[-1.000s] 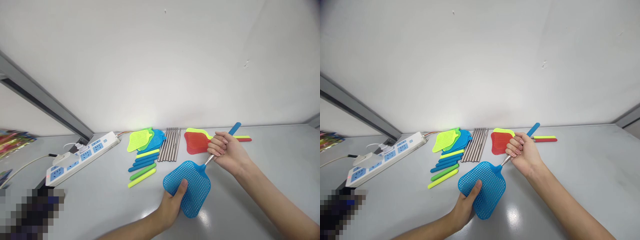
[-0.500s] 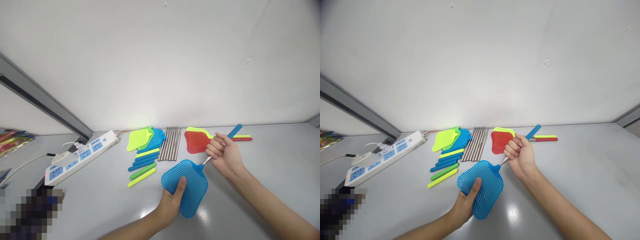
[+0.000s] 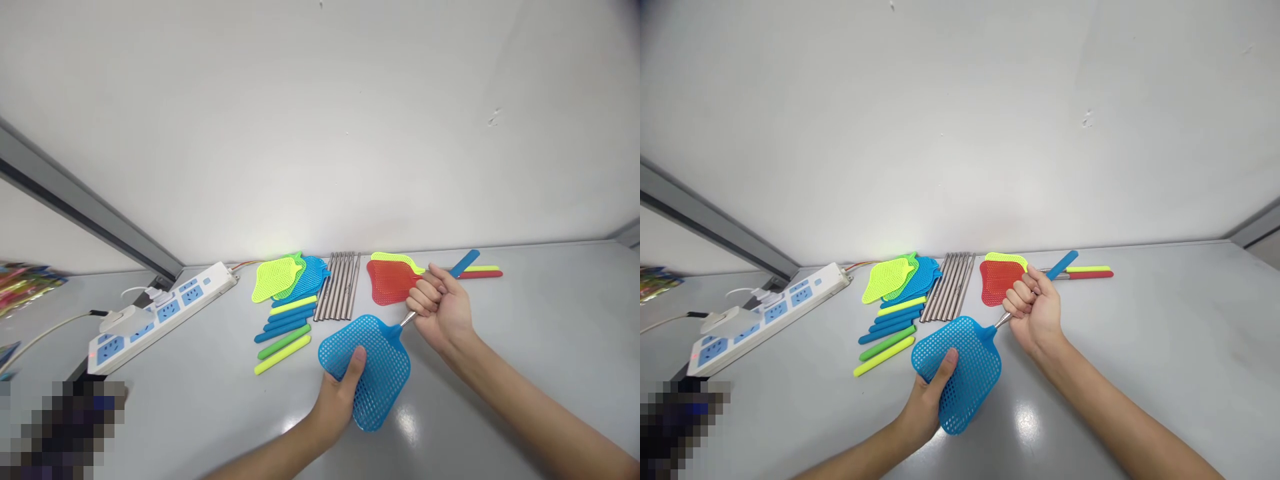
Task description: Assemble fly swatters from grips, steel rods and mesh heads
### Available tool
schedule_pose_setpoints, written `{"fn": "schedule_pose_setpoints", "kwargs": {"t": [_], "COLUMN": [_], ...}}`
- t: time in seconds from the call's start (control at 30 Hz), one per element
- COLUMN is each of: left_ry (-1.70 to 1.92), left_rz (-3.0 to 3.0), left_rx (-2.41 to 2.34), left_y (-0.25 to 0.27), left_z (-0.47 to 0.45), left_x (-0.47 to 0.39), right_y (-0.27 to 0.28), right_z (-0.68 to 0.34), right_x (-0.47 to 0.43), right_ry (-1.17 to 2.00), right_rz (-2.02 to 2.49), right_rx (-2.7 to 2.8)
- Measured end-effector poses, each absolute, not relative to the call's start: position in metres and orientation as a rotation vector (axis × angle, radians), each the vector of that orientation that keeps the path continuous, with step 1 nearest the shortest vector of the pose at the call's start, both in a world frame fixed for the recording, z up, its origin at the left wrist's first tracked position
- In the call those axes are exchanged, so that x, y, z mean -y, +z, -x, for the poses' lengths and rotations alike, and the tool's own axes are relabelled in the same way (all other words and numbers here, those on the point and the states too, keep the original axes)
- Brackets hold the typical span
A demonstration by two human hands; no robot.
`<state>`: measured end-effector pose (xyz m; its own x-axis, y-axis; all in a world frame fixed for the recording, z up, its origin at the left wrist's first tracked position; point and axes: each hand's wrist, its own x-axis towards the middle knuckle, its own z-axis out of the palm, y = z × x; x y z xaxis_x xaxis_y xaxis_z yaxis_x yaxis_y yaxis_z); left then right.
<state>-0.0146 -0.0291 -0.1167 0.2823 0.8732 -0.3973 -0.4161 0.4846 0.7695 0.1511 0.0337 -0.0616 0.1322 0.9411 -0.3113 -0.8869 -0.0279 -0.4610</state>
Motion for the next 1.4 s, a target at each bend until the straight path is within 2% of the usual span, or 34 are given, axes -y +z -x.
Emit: {"fn": "schedule_pose_setpoints", "kwargs": {"t": [0.63, 0.97, 1.4], "left_ry": [0.957, 0.918, 0.873], "left_rz": [-0.496, -0.384, -0.378], "left_rx": [-0.898, -0.827, -0.911], "left_y": [-0.117, -0.109, -0.103], "left_z": [0.014, 0.013, 0.013], "left_x": [0.027, 0.010, 0.007], "right_y": [-0.067, -0.062, -0.070], "right_z": [-0.157, -0.155, -0.142], "right_x": [-0.040, -0.035, -0.028], "right_ry": [1.557, 1.331, 1.259], "right_rz": [0.610, 0.693, 0.666], "right_rx": [0.003, 0.149, 0.152]}}
